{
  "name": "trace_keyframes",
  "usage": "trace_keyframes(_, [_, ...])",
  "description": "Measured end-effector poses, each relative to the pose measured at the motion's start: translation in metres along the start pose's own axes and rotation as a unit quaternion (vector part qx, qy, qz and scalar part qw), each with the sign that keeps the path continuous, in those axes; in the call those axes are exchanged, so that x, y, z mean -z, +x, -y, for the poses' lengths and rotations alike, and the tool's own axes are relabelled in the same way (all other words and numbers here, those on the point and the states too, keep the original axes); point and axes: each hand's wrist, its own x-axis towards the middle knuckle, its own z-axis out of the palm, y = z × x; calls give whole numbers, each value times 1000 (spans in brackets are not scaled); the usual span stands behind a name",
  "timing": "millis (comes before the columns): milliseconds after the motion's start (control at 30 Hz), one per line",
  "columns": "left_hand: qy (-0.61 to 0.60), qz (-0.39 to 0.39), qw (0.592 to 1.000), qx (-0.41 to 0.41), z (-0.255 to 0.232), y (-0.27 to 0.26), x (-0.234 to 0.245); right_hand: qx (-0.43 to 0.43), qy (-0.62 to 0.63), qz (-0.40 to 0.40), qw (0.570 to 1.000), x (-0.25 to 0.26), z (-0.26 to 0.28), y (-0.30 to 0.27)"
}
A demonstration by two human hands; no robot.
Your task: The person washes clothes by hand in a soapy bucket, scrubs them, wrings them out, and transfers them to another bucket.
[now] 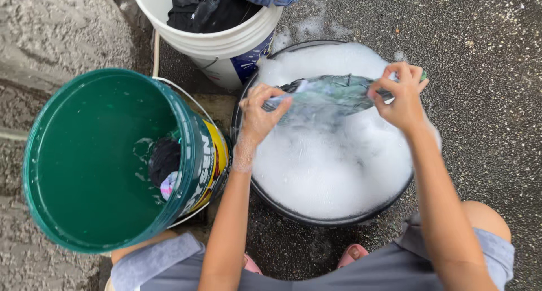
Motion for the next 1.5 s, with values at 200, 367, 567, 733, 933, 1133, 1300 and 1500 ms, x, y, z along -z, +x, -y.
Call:
trace_keyframes(200, [212,399,846,283,67,-79,-34,-24,58,246,967,-84,-45,-61])
trace_keyframes(367, [190,161,941,230,174,-174,-152,-120,19,250,960,-140,-27,-107])
trace_keyframes(567, [174,-41,941,288,173,-209,-200,-188,-95,338,917,-147,-5,-82])
trace_keyframes(733, [41,49,899,433,154,-193,-181,-135,96,218,962,-53,66,-9])
trace_keyframes(933, [-172,33,965,196,100,-101,-76,4,18,4,1000,27,93,45])
trace_keyframes(1133, [-484,65,858,161,24,-19,-20,-50,-8,-89,995,-14,44,57])
trace_keyframes(1300, [-441,48,810,385,101,-62,-52,-90,-6,-40,995,-147,-8,-36])
trace_keyframes(1500, [-585,125,663,450,63,-93,-73,-204,11,235,950,-245,-47,-152])
